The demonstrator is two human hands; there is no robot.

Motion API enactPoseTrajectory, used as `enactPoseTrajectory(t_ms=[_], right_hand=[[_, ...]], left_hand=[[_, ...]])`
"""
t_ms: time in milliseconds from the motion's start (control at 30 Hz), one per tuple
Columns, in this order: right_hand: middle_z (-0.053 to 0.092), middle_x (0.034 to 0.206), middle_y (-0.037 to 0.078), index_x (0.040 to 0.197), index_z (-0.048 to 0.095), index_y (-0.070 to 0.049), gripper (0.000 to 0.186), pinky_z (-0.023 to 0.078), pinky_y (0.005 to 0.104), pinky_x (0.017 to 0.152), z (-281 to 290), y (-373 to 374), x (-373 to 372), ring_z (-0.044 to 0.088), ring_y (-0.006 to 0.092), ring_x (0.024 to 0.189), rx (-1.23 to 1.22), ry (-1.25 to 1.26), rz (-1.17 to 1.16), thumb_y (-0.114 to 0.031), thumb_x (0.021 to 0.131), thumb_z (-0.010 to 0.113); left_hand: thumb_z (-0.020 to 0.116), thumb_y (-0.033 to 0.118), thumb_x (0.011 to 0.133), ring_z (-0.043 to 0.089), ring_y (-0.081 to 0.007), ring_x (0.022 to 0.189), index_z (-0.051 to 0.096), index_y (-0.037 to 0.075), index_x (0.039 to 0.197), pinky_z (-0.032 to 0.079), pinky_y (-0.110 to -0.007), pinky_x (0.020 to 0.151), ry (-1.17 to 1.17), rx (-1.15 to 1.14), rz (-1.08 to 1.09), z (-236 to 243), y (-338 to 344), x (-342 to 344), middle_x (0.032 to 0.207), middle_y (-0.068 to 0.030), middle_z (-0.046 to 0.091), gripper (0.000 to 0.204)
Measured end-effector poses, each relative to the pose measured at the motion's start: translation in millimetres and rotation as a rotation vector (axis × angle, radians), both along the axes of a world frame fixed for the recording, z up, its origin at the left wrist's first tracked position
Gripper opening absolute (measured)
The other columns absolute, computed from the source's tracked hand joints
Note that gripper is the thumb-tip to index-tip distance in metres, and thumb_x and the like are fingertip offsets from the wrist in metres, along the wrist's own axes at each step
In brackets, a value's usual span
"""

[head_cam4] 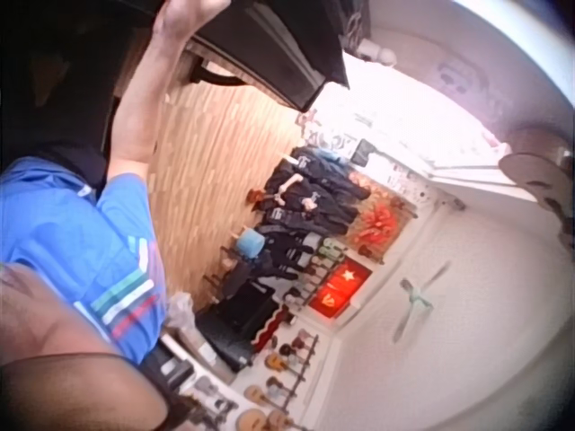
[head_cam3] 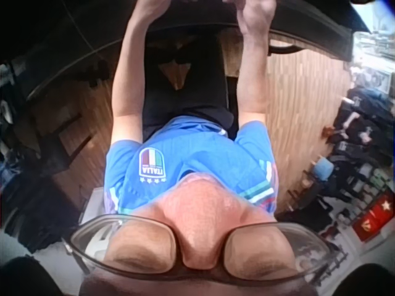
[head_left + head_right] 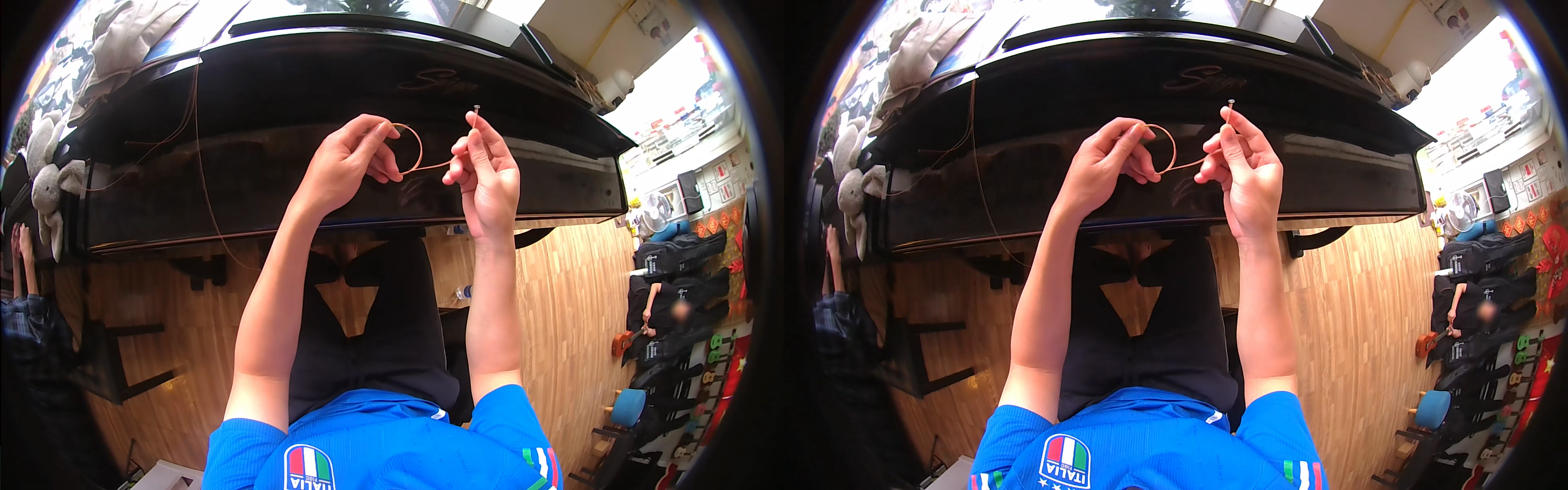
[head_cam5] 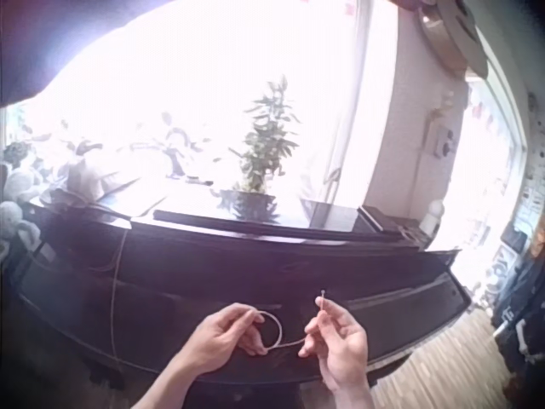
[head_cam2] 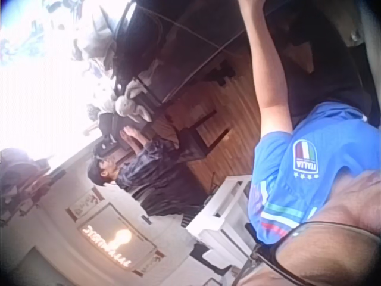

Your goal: The person manipulates a thin copper wire by hand, repeatedly bending it into loops and straightening it against a piano surface. The wire is handled one at a time, with no tools visible.

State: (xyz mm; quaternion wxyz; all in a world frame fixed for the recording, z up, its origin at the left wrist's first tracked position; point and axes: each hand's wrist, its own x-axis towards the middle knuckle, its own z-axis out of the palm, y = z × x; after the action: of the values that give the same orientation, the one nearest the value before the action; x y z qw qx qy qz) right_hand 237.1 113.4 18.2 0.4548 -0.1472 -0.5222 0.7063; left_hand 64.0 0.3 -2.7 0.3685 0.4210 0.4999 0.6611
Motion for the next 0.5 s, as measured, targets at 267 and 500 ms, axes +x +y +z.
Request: enactPoseTrajectory(t_ms=[267, 500], right_hand=[[0.065, 0.082, 0.006, 0.115, 0.069, 0.002, 0.022, 0.052, 0.0224, 0.051, -0.8, 4.6, 11.5, 0.058, 0.0069, 0.056, 0.105, -0.532, 0.158, -0.012, 0.099, 0.064], [0.067, 0.091, 0.007, 0.114, 0.069, 0.002, 0.030, 0.058, 0.0282, 0.068, -2.5, -3.5, 5.9, 0.066, 0.0120, 0.079, 0.173, -0.519, 0.257, -0.024, 0.103, 0.060]], left_hand=[[0.052, 0.023, 0.107, 0.067, -0.0122, 0.069, 0.066, 0.002, 0.113, 0.055, -0.026, 0.067, 0.121, 0.030, 0.011, -4.5, 2.7, 1.2, 0.075, -0.0035, 0.066, 0.026], [0.056, 0.022, 0.104, 0.066, -0.0099, 0.067, 0.070, 0.001, 0.113, 0.054, -0.025, 0.065, 0.100, -0.034, -0.007, -4.4, 2.0, 0.0, 0.071, -0.0034, 0.066, 0.027]])
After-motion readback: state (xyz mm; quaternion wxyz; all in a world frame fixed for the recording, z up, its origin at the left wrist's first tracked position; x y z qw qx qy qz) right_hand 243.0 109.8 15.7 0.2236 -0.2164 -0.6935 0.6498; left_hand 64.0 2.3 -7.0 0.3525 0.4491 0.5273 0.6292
